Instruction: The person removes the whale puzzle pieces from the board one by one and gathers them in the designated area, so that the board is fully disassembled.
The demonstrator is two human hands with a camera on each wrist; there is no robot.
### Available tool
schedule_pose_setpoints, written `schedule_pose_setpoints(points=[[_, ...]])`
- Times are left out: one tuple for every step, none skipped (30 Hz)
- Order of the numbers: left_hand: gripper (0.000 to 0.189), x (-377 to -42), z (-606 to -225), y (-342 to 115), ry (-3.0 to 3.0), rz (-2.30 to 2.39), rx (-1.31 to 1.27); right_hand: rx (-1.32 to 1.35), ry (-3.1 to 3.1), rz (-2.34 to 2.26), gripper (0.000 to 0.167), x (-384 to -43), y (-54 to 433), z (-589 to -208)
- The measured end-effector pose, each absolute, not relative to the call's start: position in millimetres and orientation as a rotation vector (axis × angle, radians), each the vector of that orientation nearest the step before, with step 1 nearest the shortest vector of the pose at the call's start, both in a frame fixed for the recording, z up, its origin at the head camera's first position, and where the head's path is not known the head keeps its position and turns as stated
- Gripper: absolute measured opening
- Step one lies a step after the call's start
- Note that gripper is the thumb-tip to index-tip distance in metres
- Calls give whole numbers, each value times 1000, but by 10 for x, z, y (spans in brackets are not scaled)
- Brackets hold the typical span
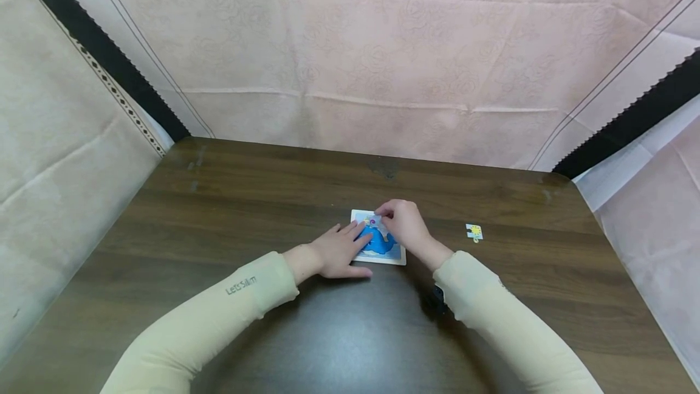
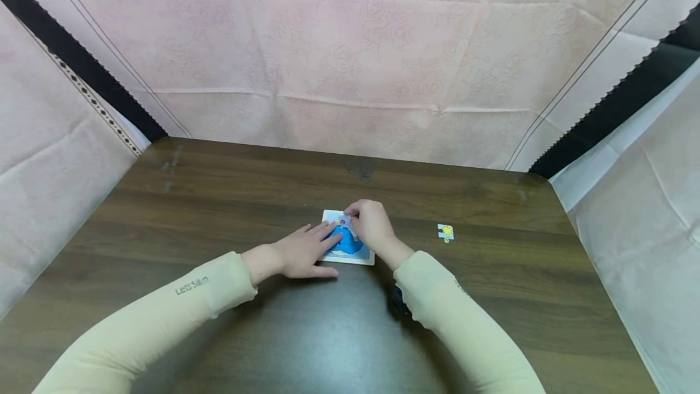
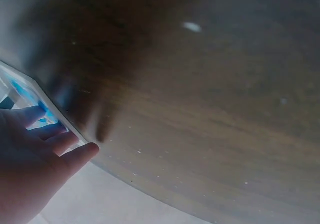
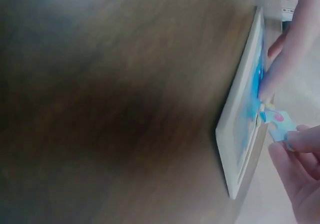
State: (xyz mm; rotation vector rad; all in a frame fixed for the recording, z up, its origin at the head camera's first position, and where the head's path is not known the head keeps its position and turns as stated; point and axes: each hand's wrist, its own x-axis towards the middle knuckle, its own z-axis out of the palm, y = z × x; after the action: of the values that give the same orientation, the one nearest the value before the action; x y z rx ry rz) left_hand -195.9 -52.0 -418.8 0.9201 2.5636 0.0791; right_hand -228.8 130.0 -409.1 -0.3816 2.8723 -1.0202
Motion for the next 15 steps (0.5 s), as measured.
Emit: schedule_pose_setpoints(points=[[81, -1959, -4191, -523, 2565, 80, 918, -352, 2854, -1045, 17, -2300, 1328, -4096], [81, -1957, -4193, -527, 2566, 81, 916, -320, 2832, -1072, 17, -2316, 1363, -4102], [81, -1956, -4195, -530, 2566, 82, 914, -272, 2795, -1120, 18, -2336, 1398, -4110], [81, -1955, -4196, -533, 2565, 84, 912, -218, 2751, -1172, 19, -2356, 1436, -4118], [81, -1953, -4198, -535, 2564, 86, 911, -158, 2701, -1225, 19, -2375, 1476, -4128], [81, -1952, -4201, -536, 2563, 88, 911, -102, 2652, -1269, 21, -2395, 1517, -4136], [82, -1953, -4207, -537, 2562, 89, 912, -50, 2605, -1309, 22, -2411, 1556, -4140], [82, -1952, -4210, -538, 2562, 88, 914, -5, 2564, -1344, 23, -2425, 1591, -4145], [82, -1953, -4215, -538, 2563, 86, 917, 40, 2521, -1379, 24, -2438, 1624, -4146], [82, -1953, -4220, -538, 2564, 83, 919, 75, 2487, -1400, 26, -2448, 1659, -4142], [82, -1953, -4225, -538, 2565, 80, 922, 106, 2459, -1418, 27, -2456, 1693, -4137], [83, -1954, -4228, -537, 2566, 80, 924, 132, 2440, -1428, 28, -2465, 1727, -4134], [83, -1954, -4229, -537, 2568, 78, 927, 156, 2421, -1441, 29, -2472, 1756, -4128], [83, -1952, -4229, -536, 2570, 77, 929, 174, 2400, -1458, 29, -2479, 1787, -4126], [83, -1952, -4229, -536, 2571, 76, 932, 189, 2384, -1468, 30, -2485, 1818, -4121]])
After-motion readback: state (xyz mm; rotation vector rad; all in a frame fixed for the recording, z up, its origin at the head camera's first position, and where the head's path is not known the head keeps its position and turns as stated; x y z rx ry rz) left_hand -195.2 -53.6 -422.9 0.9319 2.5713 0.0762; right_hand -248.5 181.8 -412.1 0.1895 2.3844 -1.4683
